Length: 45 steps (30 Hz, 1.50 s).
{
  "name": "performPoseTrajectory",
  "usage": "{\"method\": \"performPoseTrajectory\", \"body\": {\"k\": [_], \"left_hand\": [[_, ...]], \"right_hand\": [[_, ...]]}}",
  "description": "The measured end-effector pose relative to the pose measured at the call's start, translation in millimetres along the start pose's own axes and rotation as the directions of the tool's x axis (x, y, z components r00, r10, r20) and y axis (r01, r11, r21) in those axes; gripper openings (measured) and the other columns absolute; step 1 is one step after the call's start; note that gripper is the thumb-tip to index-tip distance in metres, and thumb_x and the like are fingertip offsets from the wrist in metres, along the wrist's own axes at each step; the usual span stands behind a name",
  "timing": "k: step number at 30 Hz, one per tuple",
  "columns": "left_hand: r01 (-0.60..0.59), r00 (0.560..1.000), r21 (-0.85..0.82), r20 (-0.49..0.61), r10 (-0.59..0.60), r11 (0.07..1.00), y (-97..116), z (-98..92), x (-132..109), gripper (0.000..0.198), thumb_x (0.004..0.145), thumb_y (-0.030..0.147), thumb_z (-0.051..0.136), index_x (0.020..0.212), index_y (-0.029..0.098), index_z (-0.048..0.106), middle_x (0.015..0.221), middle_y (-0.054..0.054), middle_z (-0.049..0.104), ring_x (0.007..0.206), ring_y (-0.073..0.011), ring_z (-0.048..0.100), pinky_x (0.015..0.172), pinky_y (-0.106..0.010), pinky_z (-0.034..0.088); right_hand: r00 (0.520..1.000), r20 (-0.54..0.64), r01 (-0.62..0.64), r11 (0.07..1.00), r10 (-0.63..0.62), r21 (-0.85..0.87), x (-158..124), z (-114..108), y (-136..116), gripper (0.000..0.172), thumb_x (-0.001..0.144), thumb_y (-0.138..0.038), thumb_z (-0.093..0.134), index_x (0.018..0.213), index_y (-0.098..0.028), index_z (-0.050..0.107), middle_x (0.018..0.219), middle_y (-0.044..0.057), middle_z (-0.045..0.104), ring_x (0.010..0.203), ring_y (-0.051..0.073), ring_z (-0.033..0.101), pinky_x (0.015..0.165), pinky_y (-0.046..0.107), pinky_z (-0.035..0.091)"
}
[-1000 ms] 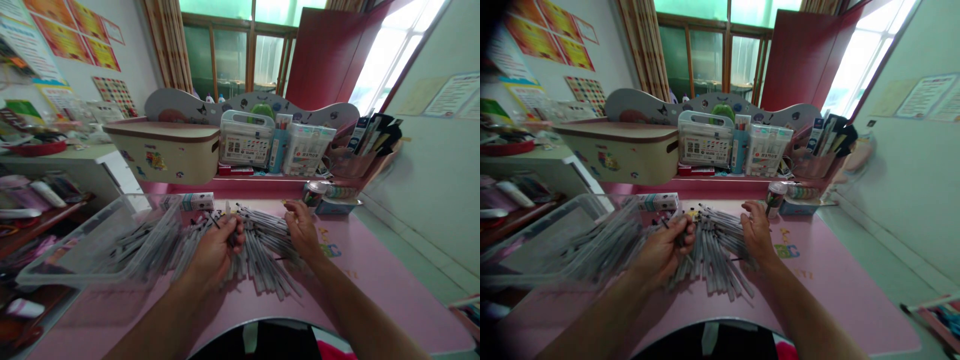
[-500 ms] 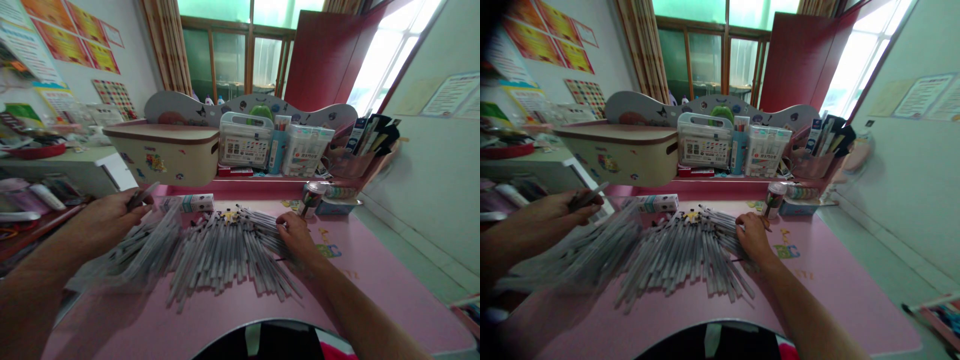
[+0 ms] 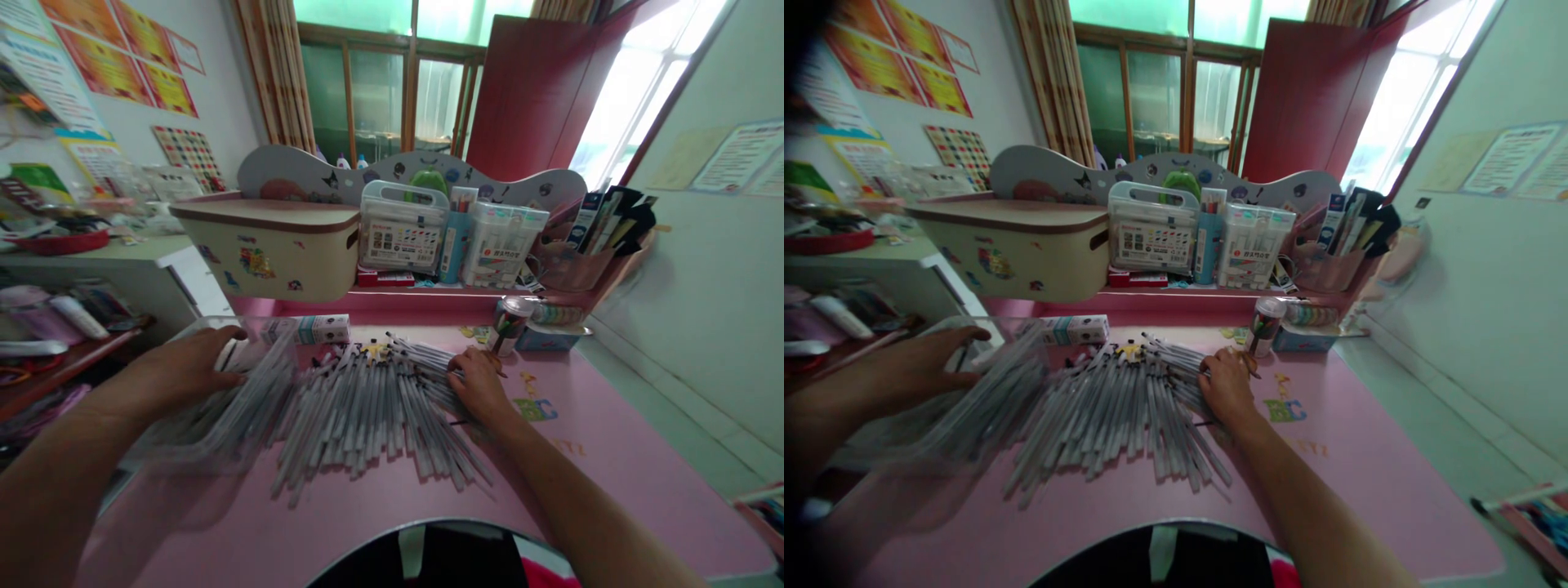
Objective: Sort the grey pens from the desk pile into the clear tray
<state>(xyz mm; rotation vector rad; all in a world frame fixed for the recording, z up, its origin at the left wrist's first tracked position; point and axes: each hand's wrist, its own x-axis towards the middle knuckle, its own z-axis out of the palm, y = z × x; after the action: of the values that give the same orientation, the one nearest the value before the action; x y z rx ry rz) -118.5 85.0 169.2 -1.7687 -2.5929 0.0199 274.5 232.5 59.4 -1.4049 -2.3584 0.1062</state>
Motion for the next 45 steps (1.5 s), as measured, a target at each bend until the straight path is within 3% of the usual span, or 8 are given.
{"method": "performPoseTrajectory", "body": {"k": [7, 12, 16, 22, 26, 34, 40, 45], "left_hand": [[-0.018, 0.997, 0.105, -0.068, 0.025, 0.994, 21, -18.0, -13, 0.052, 0.087, 0.038, 0.050, 0.128, 0.007, 0.051, 0.123, -0.024, 0.062, 0.108, -0.0365, 0.060, 0.094, -0.045, 0.041], [-0.212, 0.884, -0.222, -0.458, 0.090, 0.952, 84, -25.2, -32, 0.034, 0.090, 0.033, 0.046, 0.115, 0.014, 0.061, 0.118, -0.016, 0.065, 0.109, -0.0307, 0.059, 0.096, -0.040, 0.040], [-0.386, 0.920, -0.714, -0.341, 0.191, 0.585, 152, -1.8, -50, 0.020, 0.086, 0.030, 0.056, 0.099, 0.023, 0.069, 0.102, -0.008, 0.071, 0.094, -0.0257, 0.063, 0.087, -0.036, 0.044], [0.120, 0.972, -0.993, 0.118, 0.203, 0.005, 222, 47.8, -55, 0.031, 0.075, 0.027, 0.069, 0.104, 0.020, 0.060, 0.112, -0.012, 0.063, 0.094, -0.0225, 0.062, 0.074, -0.032, 0.049], [0.210, 0.975, -0.951, 0.187, 0.120, -0.225, 238, 53.7, -46, 0.043, 0.075, 0.030, 0.072, 0.115, 0.021, 0.058, 0.118, -0.011, 0.060, 0.100, -0.0199, 0.059, 0.074, -0.027, 0.048], [-0.084, 0.986, -0.973, -0.113, 0.126, -0.214, 234, 71.8, -33, 0.011, 0.080, 0.027, 0.065, 0.084, 0.019, 0.069, 0.081, -0.003, 0.067, 0.078, -0.0160, 0.059, 0.073, -0.026, 0.045], [0.051, 0.959, -0.948, -0.041, 0.280, -0.314, 231, 74.7, -35, 0.014, 0.080, 0.030, 0.066, 0.089, 0.019, 0.065, 0.070, 0.001, 0.061, 0.059, -0.0116, 0.055, 0.060, -0.023, 0.043], [0.025, 0.968, -0.960, -0.047, 0.248, -0.280, 231, 74.8, -37, 0.015, 0.082, 0.032, 0.065, 0.085, 0.017, 0.064, 0.058, 0.003, 0.054, 0.052, -0.0094, 0.048, 0.054, -0.020, 0.040]], "right_hand": [[0.996, -0.018, 0.086, 0.996, -0.085, 0.018, -1, 5, 2, 0.008, 0.081, -0.014, 0.058, 0.082, -0.016, 0.065, 0.084, 0.008, 0.062, 0.088, 0.023, 0.053, 0.081, 0.034, 0.035], [0.996, 0.007, 0.086, 0.996, -0.086, 0.020, -2, 7, 0, 0.013, 0.080, -0.013, 0.058, 0.088, -0.017, 0.067, 0.086, 0.008, 0.063, 0.085, 0.022, 0.052, 0.077, 0.033, 0.034], [0.995, -0.038, 0.098, 0.993, -0.095, 0.067, -2, 4, -1, 0.012, 0.081, -0.013, 0.056, 0.084, -0.017, 0.067, 0.088, 0.009, 0.060, 0.090, 0.023, 0.052, 0.082, 0.035, 0.036], [0.969, -0.234, 0.173, 0.877, -0.072, 0.448, -7, -19, -14, 0.019, 0.091, -0.021, 0.045, 0.097, -0.017, 0.063, 0.092, 0.007, 0.065, 0.086, 0.020, 0.057, 0.080, 0.032, 0.041], [0.991, -0.082, 0.135, 0.715, -0.109, 0.686, -17, -28, -29, 0.019, 0.091, -0.025, 0.045, 0.095, -0.020, 0.063, 0.075, 0.001, 0.059, 0.069, 0.016, 0.052, 0.066, 0.028, 0.040], [0.931, 0.332, -0.302, 0.188, -0.151, 0.934, -23, -10, -30, 0.026, 0.088, -0.042, 0.056, 0.085, -0.017, 0.065, 0.061, -0.002, 0.047, 0.051, 0.010, 0.036, 0.045, 0.023, 0.022], [0.843, 0.447, -0.438, 0.101, -0.299, 0.893, -27, -16, -35, 0.041, 0.083, -0.044, 0.064, 0.115, -0.019, 0.063, 0.063, -0.004, 0.049, 0.049, 0.007, 0.034, 0.044, 0.021, 0.022], [0.845, 0.442, -0.454, 0.032, -0.303, 0.890, -31, -25, -45, 0.042, 0.079, -0.046, 0.068, 0.108, -0.016, 0.066, 0.065, -0.005, 0.045, 0.047, 0.005, 0.027, 0.042, 0.021, 0.015]]}}
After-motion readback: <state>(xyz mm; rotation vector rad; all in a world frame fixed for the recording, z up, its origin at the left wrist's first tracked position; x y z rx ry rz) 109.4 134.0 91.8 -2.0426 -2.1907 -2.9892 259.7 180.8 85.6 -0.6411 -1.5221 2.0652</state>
